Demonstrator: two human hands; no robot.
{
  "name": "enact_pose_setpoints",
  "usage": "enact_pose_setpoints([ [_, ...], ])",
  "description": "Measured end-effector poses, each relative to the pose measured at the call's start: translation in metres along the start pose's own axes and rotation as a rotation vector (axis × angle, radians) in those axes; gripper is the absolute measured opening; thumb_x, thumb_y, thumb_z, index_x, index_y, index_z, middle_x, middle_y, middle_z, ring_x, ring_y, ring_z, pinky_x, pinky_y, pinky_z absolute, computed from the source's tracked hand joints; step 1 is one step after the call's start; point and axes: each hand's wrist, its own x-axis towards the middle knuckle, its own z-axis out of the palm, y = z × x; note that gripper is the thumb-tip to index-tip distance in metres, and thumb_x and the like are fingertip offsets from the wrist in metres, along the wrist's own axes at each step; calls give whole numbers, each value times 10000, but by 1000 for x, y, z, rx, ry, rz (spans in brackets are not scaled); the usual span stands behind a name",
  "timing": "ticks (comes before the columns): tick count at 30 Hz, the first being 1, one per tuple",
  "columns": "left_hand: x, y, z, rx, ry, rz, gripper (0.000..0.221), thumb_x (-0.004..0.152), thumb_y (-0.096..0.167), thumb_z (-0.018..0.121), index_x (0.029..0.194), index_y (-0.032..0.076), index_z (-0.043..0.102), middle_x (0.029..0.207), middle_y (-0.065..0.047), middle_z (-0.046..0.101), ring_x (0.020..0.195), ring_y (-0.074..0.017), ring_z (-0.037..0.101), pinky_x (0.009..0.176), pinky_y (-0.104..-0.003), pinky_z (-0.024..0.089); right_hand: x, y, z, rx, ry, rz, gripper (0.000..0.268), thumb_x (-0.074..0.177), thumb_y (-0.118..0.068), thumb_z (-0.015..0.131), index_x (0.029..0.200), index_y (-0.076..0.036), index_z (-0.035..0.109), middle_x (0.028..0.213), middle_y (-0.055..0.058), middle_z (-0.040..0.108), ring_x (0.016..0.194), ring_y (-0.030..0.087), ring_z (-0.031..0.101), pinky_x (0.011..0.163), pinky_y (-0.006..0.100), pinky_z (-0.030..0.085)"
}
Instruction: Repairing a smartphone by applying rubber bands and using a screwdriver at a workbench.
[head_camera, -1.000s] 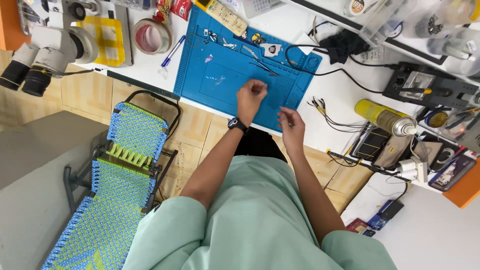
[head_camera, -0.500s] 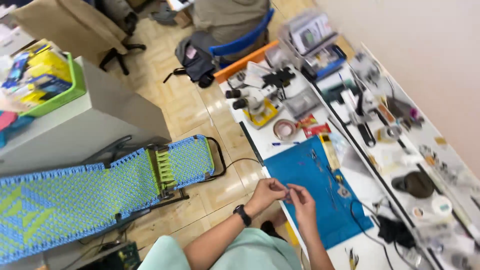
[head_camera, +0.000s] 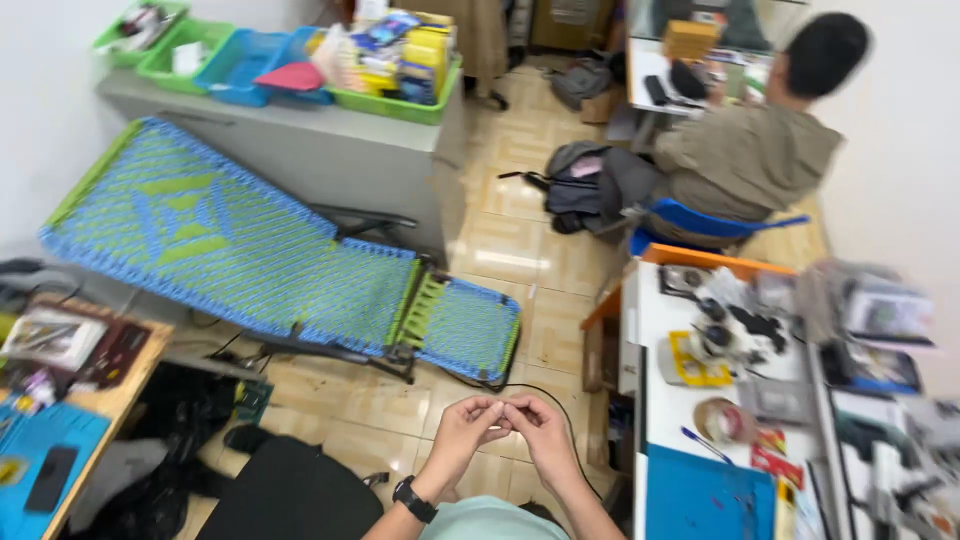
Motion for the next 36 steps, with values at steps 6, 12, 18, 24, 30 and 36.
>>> enact_pose_setpoints([
  [6,8,28,-95,-176,187,341,182,897,155,634,965,-13,614,874,-114,678,751,-154,669,719,-250,582,59,10,112,-201,-389,-175,36,845,-18,626,848,-38,656,867,80,636,868,165,577,822,299,462],
  [12,-11,80,-173,-507,373,464,218,901,151,655,995,-43,620,861,-112,679,741,-131,685,684,-210,597,95,10,235,-182,-746,-268,117,852,86,604,912,1,657,920,107,594,983,182,547,907,342,436],
  [18,7,106,-221,-662,597,511,253,907,205,650,999,-30,636,885,-95,681,771,-120,687,718,-217,593,138,19,317,-247,-1021,-272,108,835,86,621,900,16,670,894,122,601,942,207,577,851,349,449],
  [24,27,144,-262,-836,733,465,252,881,261,679,955,22,656,873,-54,696,758,-109,686,719,-204,587,167,20,387,-278,-1103,-382,50,844,36,642,873,8,672,867,115,617,864,222,599,785,333,466],
  [30,58,164,-300,-927,821,423,270,864,297,700,935,39,660,845,-36,696,738,-103,685,705,-198,588,192,23,433,-338,-1110,-459,41,845,17,658,861,-12,683,838,112,617,811,238,609,721,315,468],
  [36,76,185,-360,-922,906,325,301,857,312,709,908,20,653,800,-39,682,714,-113,681,682,-208,590,210,51,488,-381,-1068,-404,32,845,5,660,849,-19,682,817,120,621,774,235,601,689,316,460],
])
